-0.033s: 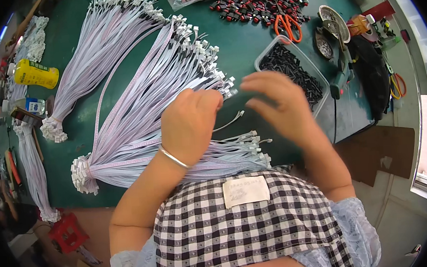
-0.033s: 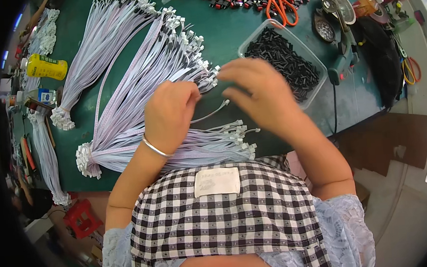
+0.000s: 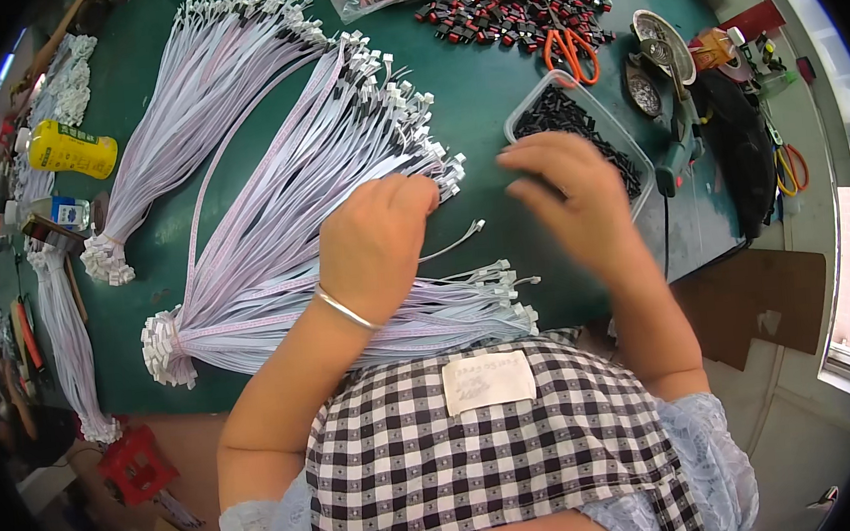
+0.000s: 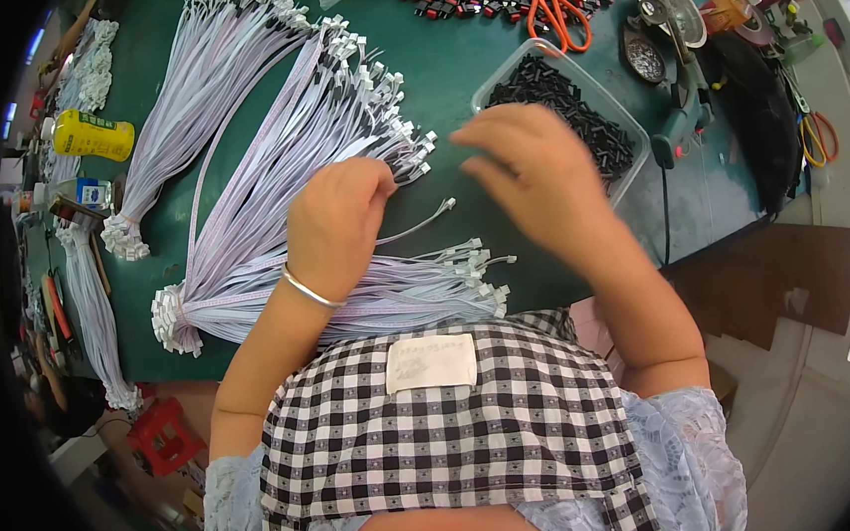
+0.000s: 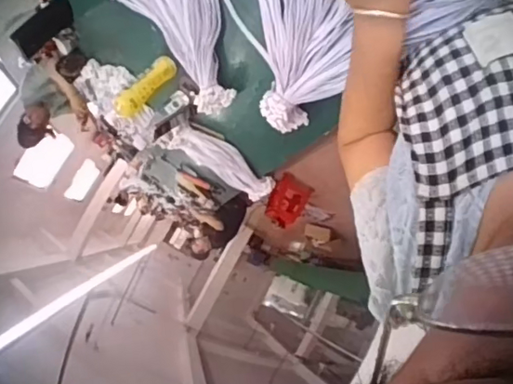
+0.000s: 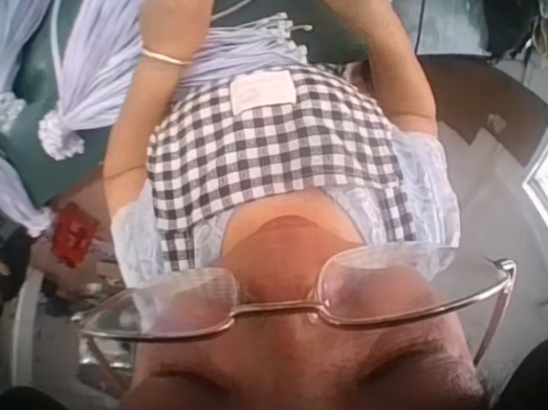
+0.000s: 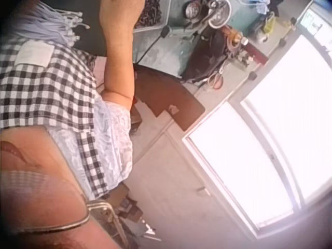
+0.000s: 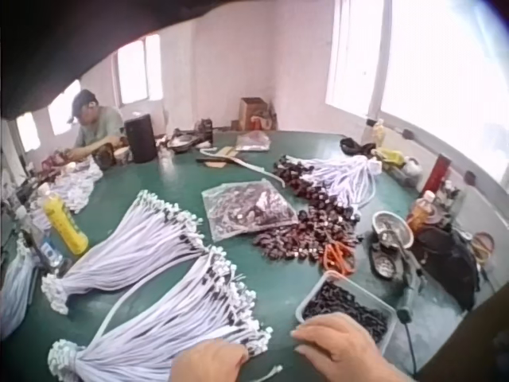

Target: The person repeatedly picks up white ribbon cables and small black plastic connectors from a container, then inserts the connector onto the end of each cable. The person works at a green table with bundles of cables and tools nearby.

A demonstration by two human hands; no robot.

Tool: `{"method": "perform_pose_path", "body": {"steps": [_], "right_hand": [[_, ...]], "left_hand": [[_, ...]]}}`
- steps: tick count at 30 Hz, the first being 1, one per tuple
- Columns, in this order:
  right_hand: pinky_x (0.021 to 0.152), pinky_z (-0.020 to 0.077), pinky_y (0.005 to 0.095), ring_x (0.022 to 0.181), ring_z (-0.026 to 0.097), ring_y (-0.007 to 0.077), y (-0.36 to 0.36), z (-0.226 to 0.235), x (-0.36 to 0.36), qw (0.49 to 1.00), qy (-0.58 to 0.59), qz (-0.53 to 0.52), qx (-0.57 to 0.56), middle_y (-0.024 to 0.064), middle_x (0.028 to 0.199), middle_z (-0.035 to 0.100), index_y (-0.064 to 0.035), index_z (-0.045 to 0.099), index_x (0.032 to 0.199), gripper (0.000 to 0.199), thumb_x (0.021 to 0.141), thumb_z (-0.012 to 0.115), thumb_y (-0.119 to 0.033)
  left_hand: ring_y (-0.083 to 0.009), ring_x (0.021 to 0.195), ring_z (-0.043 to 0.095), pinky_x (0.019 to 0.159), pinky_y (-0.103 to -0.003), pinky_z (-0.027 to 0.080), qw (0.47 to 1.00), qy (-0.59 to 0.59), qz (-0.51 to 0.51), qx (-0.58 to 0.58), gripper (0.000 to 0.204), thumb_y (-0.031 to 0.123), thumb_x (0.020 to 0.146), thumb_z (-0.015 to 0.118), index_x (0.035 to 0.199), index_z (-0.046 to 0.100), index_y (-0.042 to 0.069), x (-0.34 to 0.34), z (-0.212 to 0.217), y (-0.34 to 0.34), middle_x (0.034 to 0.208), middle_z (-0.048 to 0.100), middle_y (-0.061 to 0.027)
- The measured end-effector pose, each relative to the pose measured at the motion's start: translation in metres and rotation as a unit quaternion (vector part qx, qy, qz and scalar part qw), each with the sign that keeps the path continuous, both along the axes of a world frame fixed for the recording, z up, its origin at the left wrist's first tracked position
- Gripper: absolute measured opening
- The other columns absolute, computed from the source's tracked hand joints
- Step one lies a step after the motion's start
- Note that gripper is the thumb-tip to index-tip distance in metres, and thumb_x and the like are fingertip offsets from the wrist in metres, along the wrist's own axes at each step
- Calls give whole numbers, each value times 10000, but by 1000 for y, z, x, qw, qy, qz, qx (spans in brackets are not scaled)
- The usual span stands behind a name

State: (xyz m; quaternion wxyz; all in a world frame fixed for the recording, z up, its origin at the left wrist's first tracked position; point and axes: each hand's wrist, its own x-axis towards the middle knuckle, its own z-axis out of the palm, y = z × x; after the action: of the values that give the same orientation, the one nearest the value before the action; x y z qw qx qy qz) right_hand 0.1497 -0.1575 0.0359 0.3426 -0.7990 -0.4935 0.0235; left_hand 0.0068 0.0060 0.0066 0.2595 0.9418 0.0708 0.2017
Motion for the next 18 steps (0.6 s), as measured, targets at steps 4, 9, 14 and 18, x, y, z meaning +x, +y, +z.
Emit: {"method": "perform_pose_path", "body": {"steps": [4,9,14,18], "right_hand": [[759,428,377,845,563,261,-41,13,38,979,-127,-27,-156,46,865,617,-69,658,853,146,724,694,-127],[803,390,355,915,541,225,-62,11,41,958,-136,-27,-250,28,868,591,-94,655,894,203,707,706,-154],[765,387,351,857,536,224,-55,-1,44,955,-162,-15,-247,25,815,558,-101,631,829,129,722,689,-143],[758,394,357,842,535,235,-54,-2,45,960,-159,-21,-230,40,804,545,-94,612,813,95,742,668,-119]], "left_hand": [[-271,650,585,560,-360,465,999,2,24,-28,110,31,772,647,848,576,66,5,-12,-6,783,571,-66],[-251,641,588,551,-345,465,996,81,-22,-19,162,121,750,697,875,601,80,-2,3,-21,783,561,-60],[-248,706,579,613,-336,473,991,108,-83,13,181,134,731,701,872,612,65,1,-3,-29,788,560,-63],[-255,731,576,634,-345,471,994,74,-83,7,156,70,733,674,875,608,59,1,-4,-27,794,563,-72]]}}
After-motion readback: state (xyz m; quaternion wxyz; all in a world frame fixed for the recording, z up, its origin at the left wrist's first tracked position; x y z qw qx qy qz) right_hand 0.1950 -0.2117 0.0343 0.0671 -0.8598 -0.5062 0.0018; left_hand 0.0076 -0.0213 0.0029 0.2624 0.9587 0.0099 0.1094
